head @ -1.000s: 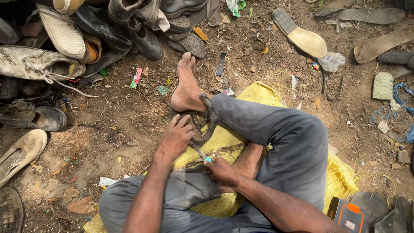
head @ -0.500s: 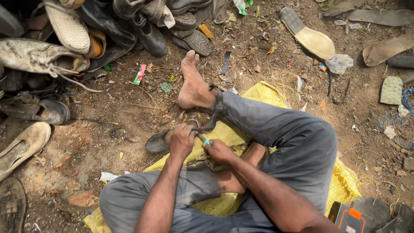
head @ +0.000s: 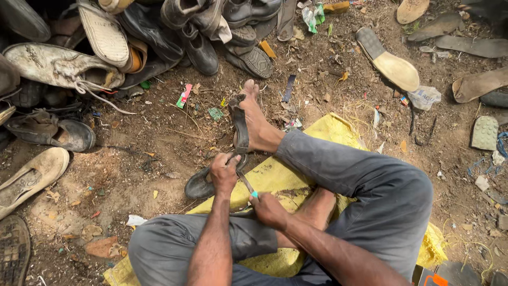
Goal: The person uses a small knife to trim and repair various shoes and sandals while sitting on the ground, handling a black sandal, a white sneaker, and a grey slip-on one at a time.
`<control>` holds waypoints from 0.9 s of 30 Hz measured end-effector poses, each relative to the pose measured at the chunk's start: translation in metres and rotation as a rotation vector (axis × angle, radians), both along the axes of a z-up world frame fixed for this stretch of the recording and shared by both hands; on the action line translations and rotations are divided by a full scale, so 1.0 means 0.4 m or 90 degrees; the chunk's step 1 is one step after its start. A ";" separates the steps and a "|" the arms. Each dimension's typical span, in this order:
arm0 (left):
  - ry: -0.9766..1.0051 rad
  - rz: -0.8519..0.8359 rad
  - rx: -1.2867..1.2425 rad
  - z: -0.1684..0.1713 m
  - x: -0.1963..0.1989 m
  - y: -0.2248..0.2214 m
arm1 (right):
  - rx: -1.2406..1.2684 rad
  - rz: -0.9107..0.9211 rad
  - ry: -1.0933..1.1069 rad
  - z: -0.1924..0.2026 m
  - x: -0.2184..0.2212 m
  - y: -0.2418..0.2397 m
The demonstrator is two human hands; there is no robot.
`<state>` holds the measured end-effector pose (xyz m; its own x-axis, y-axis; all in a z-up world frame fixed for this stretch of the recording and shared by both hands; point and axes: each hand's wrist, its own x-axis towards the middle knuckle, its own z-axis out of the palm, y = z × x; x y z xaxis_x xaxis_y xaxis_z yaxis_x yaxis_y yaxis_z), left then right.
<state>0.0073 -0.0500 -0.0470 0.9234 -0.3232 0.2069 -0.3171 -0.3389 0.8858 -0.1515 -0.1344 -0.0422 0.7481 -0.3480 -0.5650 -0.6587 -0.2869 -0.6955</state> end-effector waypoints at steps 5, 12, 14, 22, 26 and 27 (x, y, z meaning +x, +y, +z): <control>0.049 0.015 -0.025 -0.005 -0.020 0.022 | 0.126 -0.035 0.026 -0.042 0.098 0.027; 0.100 0.087 -0.106 0.017 -0.006 0.029 | -0.010 0.038 -0.061 0.012 -0.012 0.062; 0.159 0.100 -0.141 0.014 -0.013 0.024 | 0.017 0.040 0.005 0.013 0.034 0.049; 0.013 0.132 -0.068 -0.015 -0.031 -0.008 | -0.076 0.034 -0.045 -0.036 0.080 0.007; -0.059 0.084 0.041 0.038 -0.044 -0.015 | -0.028 0.039 -0.093 -0.039 0.042 -0.009; -0.040 0.033 0.116 0.059 -0.051 -0.011 | -0.048 0.029 -0.091 -0.038 0.033 -0.011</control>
<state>-0.0132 -0.0543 -0.0234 0.9267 -0.3130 0.2078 -0.3484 -0.5092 0.7870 -0.1384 -0.1388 -0.0574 0.8345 -0.3494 -0.4261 -0.5405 -0.3684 -0.7564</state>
